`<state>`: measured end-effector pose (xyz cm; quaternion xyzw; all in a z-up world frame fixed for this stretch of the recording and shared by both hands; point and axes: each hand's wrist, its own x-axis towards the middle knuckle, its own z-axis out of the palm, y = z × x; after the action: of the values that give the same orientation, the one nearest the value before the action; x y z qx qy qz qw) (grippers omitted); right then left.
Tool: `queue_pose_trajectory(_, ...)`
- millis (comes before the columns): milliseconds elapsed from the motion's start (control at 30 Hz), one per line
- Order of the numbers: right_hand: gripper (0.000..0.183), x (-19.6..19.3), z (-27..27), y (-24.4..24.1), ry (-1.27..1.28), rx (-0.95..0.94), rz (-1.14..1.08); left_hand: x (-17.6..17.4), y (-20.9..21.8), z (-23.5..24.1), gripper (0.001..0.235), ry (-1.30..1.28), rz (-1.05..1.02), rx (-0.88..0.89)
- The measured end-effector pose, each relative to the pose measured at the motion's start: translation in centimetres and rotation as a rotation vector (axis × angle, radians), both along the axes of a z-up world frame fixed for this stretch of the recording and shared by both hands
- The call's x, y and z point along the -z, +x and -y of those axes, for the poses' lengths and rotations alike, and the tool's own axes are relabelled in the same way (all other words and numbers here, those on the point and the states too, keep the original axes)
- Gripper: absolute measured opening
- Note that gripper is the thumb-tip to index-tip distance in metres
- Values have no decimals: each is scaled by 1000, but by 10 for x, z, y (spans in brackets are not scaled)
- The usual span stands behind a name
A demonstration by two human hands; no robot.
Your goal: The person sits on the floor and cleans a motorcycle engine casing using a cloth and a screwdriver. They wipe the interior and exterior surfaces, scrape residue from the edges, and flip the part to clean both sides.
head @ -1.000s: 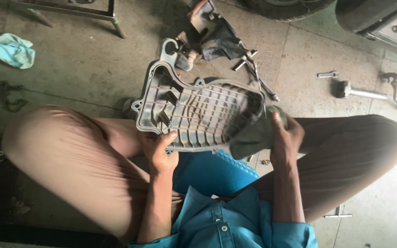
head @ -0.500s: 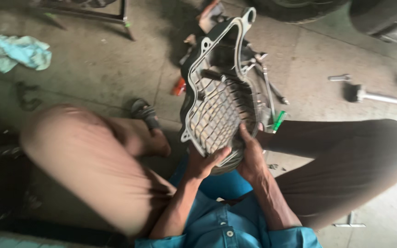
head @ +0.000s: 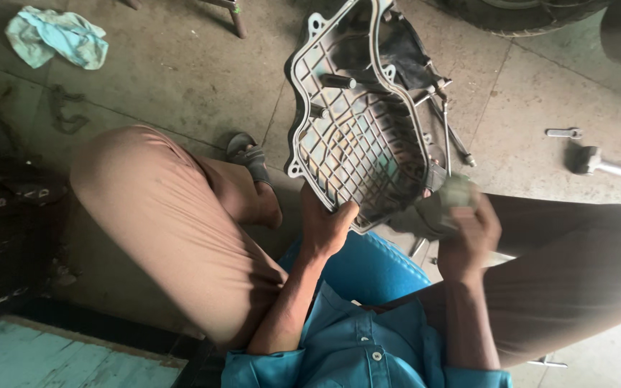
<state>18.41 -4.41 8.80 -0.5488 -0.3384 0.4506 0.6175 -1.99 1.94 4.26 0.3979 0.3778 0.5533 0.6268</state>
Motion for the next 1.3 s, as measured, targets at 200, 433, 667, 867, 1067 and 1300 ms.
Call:
queue_pose_trajectory(200, 51, -1, -37, -16, 20, -645, 1341, -33, -7, -8, 52, 7, -98, -42)
queue_pose_trajectory(433, 34, 15, -25, -17, -29, -649, 1304, -31, -12, -13, 49, -93, 20, -117)
queue_pose_trajectory(667, 35, -7, -10, 12, -276, -543, 779, -18, -12, -15, 45, -141, 132, -238)
queue_pose_trajectory(867, 33, -39, -42, -20, -112, -276, 347, -15, 4, -17, 43, -180, 219, -124)
queue_pose_trajectory(1067, 60, -18, -85, -88, 146, -375, 1121, -21, 8, -15, 28, -107, -164, -134)
queue_pose_trajectory(1300, 62, -29, -32, -74, 189, -742, 1156, 10, -2, -12, 28, -126, 56, -318)
